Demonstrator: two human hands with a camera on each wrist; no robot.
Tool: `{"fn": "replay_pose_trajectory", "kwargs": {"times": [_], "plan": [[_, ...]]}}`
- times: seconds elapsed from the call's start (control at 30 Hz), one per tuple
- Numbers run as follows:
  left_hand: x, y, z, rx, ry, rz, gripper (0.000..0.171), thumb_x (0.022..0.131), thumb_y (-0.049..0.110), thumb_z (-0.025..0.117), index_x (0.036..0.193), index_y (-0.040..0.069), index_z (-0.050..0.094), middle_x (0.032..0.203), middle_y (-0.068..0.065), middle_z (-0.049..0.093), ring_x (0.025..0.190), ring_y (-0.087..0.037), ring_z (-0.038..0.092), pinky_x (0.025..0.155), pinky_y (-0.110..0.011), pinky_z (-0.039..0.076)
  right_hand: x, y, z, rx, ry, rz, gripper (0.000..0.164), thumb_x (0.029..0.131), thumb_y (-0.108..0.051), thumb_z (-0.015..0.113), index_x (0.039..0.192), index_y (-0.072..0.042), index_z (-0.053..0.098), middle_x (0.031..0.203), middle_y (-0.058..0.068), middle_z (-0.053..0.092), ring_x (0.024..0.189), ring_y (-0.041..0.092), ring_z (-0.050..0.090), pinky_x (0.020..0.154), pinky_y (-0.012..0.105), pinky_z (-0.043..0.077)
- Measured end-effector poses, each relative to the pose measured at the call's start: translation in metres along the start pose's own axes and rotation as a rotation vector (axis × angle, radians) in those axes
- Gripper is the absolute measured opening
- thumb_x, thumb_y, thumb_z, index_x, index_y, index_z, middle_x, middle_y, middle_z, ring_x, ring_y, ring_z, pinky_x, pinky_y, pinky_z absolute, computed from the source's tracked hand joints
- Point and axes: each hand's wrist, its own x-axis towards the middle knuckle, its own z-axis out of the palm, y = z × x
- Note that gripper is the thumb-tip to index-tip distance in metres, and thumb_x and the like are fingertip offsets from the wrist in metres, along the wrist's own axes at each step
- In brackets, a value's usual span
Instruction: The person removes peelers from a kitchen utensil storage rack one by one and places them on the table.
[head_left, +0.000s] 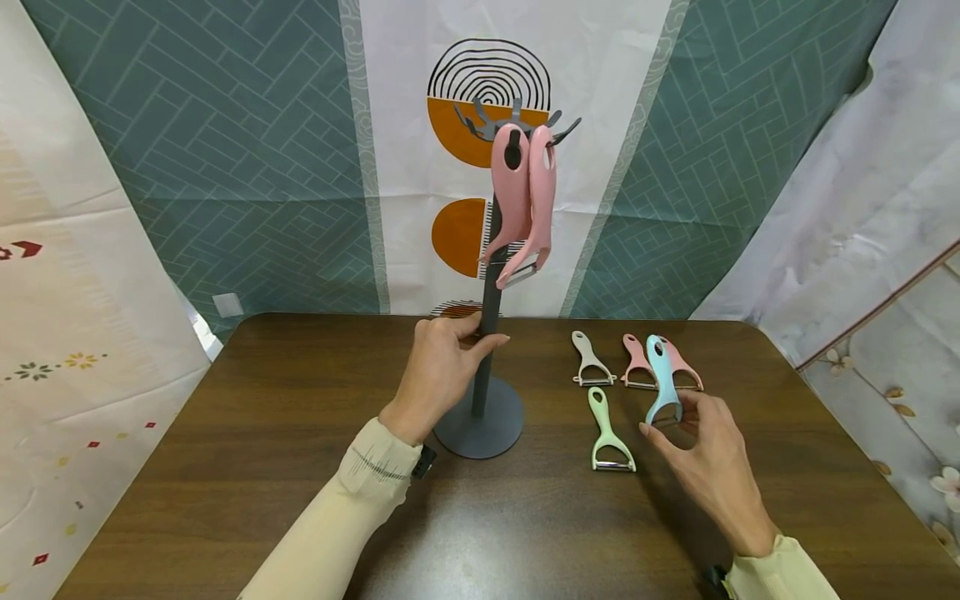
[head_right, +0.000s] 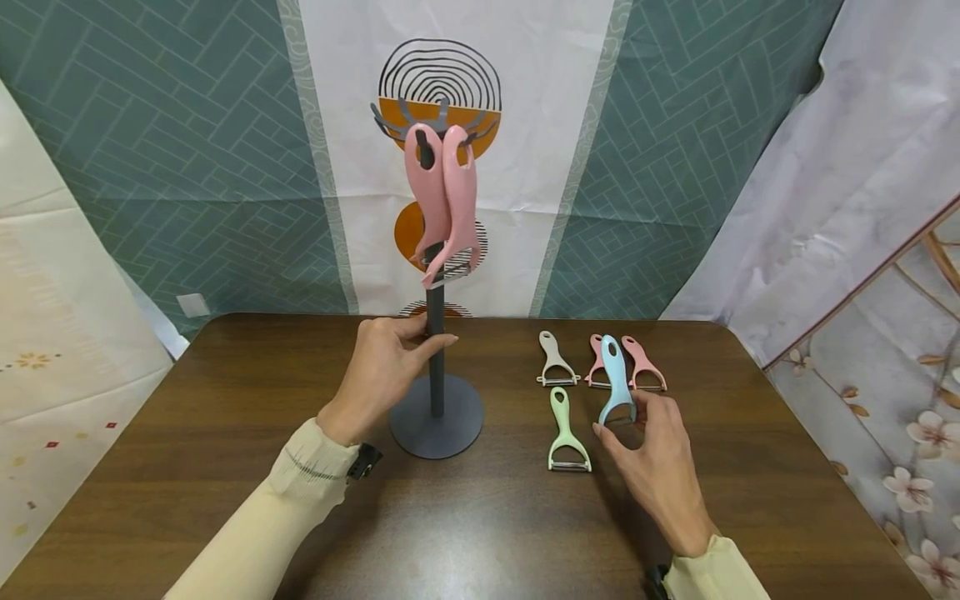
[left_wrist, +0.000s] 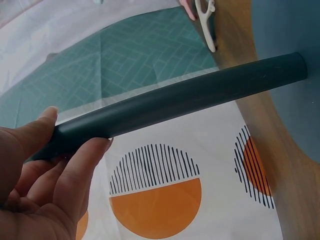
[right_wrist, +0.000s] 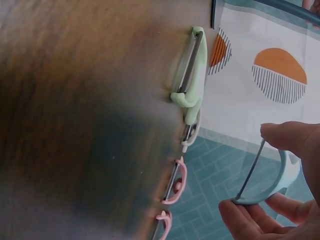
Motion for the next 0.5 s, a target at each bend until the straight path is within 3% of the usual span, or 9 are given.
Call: {"fn": "replay_pose_trajectory", "kwargs": {"times": [0.5], "plan": [[-0.0002,0.0008,0.0001,0.009,-0.003,0.004,0.027,0.088,0.026,0.080,0.107,0.007,0.080,0.101,-0.005,0.078,0.082,-0.017,0.075,0.062,-0.026,0.058,-0.0028,0.0050,-0.0034,-0.063,-0.088,0.027,0.050,0.078,-0.025,0.089,0.112,0.002,0.063,0.100,0.016,0.062,0.094,0.032,0.061,0.077,0.033,0.043]]}}
